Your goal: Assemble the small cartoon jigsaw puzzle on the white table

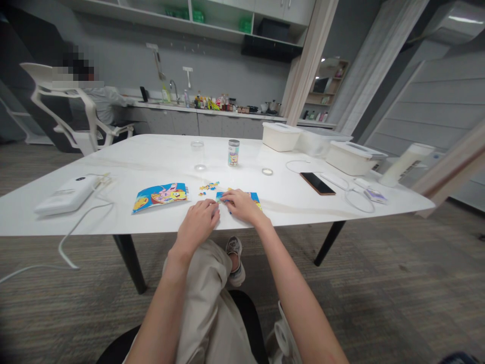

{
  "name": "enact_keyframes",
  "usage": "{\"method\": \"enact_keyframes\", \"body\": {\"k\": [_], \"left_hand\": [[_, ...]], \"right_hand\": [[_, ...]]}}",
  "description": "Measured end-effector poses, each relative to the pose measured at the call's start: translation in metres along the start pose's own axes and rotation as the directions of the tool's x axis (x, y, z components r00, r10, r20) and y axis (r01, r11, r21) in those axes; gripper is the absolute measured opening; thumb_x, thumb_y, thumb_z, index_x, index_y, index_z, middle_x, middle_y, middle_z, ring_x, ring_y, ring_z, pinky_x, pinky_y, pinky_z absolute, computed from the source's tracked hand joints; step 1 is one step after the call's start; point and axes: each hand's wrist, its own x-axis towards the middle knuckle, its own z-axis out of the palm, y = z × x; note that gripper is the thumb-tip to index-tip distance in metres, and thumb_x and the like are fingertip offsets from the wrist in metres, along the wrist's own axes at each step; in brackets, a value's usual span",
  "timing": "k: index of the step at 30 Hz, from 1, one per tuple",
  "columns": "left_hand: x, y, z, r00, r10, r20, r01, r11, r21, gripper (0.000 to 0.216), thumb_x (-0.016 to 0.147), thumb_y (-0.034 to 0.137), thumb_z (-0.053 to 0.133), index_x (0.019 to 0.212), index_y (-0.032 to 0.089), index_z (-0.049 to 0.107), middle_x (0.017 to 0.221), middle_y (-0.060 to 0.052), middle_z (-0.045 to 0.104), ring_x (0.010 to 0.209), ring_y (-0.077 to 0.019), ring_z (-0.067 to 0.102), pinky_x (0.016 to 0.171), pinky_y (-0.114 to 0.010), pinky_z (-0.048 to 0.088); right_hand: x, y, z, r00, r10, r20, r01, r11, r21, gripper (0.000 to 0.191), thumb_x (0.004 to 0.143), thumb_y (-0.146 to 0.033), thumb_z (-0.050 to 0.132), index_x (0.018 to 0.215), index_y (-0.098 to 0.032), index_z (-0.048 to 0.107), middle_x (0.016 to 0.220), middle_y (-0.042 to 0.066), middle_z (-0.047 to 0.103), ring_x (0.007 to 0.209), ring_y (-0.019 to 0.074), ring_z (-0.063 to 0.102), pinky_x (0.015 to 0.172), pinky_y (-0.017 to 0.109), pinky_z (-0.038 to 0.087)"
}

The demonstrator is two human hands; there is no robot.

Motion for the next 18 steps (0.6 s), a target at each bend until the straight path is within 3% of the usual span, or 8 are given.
{"method": "enact_keyframes", "body": {"k": [12,18], "left_hand": [[-0.0007,0.0012,-0.0013,1.0,0.017,-0.001,-0.017,0.999,0.044,0.026,0.097,0.022,0.042,0.112,0.019,0.062,0.118,-0.009,0.062,0.108,-0.0242,0.055,0.089,-0.038,0.044],[-0.0005,0.0016,-0.0018,1.0,0.025,0.002,-0.025,0.997,0.074,0.025,0.097,0.024,0.042,0.113,0.02,0.062,0.121,-0.008,0.062,0.109,-0.0241,0.054,0.089,-0.038,0.043]], "right_hand": [[-0.0004,-0.0007,0.0002,1.0,0.015,0.006,-0.015,0.999,0.035,0.029,0.088,-0.011,0.053,0.106,-0.023,0.073,0.118,0.007,0.071,0.113,0.0215,0.062,0.103,0.043,0.046],[-0.0011,0.0006,0.0,1.0,0.016,0.011,-0.017,1.0,0.026,0.034,0.088,-0.01,0.051,0.116,-0.02,0.067,0.12,0.008,0.069,0.115,0.0214,0.06,0.104,0.043,0.044]]}}
